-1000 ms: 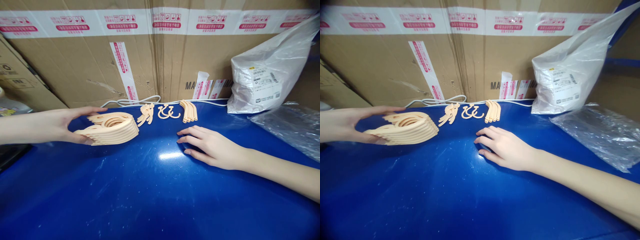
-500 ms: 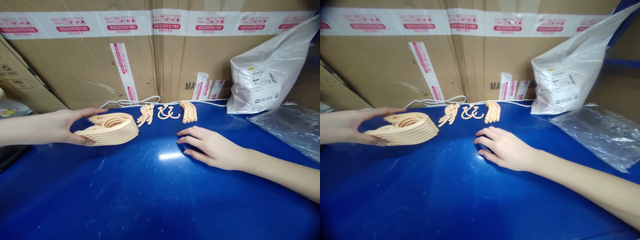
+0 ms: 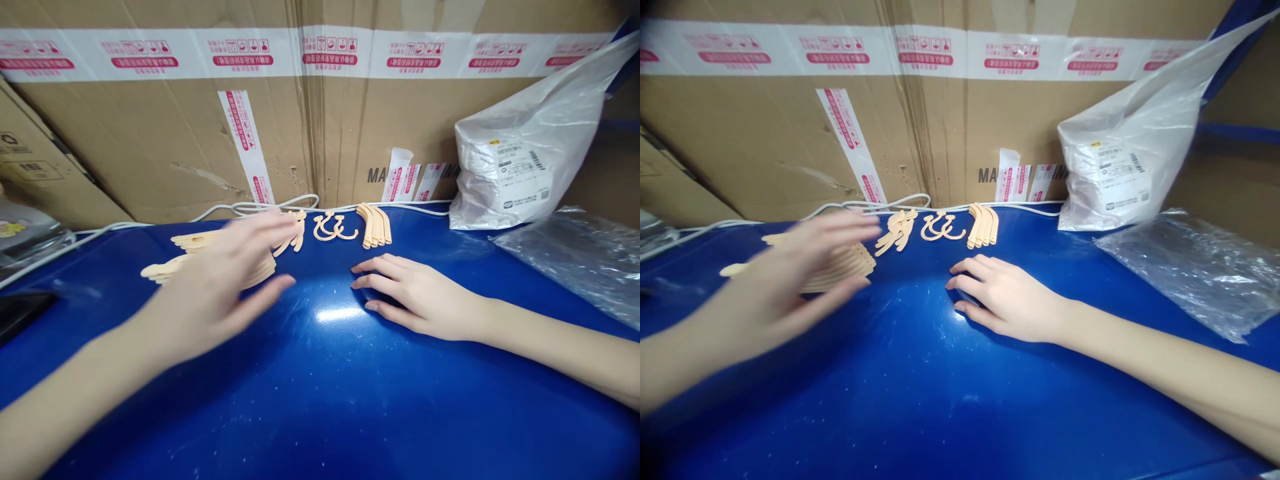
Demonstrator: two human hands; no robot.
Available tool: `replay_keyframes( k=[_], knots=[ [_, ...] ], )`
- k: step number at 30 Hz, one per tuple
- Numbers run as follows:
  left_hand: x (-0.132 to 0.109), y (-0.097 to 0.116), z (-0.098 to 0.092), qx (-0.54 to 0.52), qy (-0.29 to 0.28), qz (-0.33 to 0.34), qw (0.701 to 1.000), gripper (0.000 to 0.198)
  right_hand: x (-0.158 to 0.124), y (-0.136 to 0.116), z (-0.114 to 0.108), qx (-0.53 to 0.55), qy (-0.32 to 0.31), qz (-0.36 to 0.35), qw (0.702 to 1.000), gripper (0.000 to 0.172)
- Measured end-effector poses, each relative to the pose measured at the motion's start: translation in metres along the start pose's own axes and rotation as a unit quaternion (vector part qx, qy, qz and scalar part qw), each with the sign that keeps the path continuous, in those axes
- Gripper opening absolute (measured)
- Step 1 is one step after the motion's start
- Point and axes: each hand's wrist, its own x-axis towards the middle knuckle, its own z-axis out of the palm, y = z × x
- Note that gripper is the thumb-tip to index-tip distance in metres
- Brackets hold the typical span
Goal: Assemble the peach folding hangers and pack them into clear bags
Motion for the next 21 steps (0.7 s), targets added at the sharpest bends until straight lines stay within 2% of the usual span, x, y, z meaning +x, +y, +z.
replay_keyframes(
  k=[4, 7, 11, 14, 16, 18, 21],
  knots=[
    [-0.011, 0.010, 0.033, -0.005, -0.122, 0.037, 0.992, 0.046, 0.001, -0.001, 0.001, 0.005, -0.003, 0.007, 1.000, 0.030],
    [-0.016, 0.008, 0.042, -0.025, -0.163, 0.025, 0.986, 0.047, 0.003, -0.002, -0.002, 0.030, -0.003, 0.026, 0.999, 0.029],
    [-0.014, 0.006, 0.041, -0.044, -0.164, 0.011, 0.985, 0.048, 0.010, 0.010, -0.014, 0.079, 0.054, 0.094, 0.991, 0.027],
    [-0.013, 0.006, 0.041, -0.056, -0.158, 0.008, 0.986, 0.046, 0.020, 0.036, -0.028, 0.073, 0.102, 0.185, 0.975, 0.029],
    [-0.013, 0.006, 0.042, -0.063, -0.158, 0.005, 0.985, 0.046, 0.031, 0.058, -0.036, 0.028, 0.086, 0.266, 0.960, 0.038],
    [-0.014, 0.005, 0.042, -0.065, -0.160, 0.002, 0.985, 0.046, 0.042, 0.079, -0.040, -0.022, 0.040, 0.353, 0.934, 0.052],
    [-0.013, 0.006, 0.041, -0.069, -0.162, 0.000, 0.984, 0.046, 0.060, 0.102, -0.040, -0.036, 0.017, 0.414, 0.909, 0.079]
  ],
)
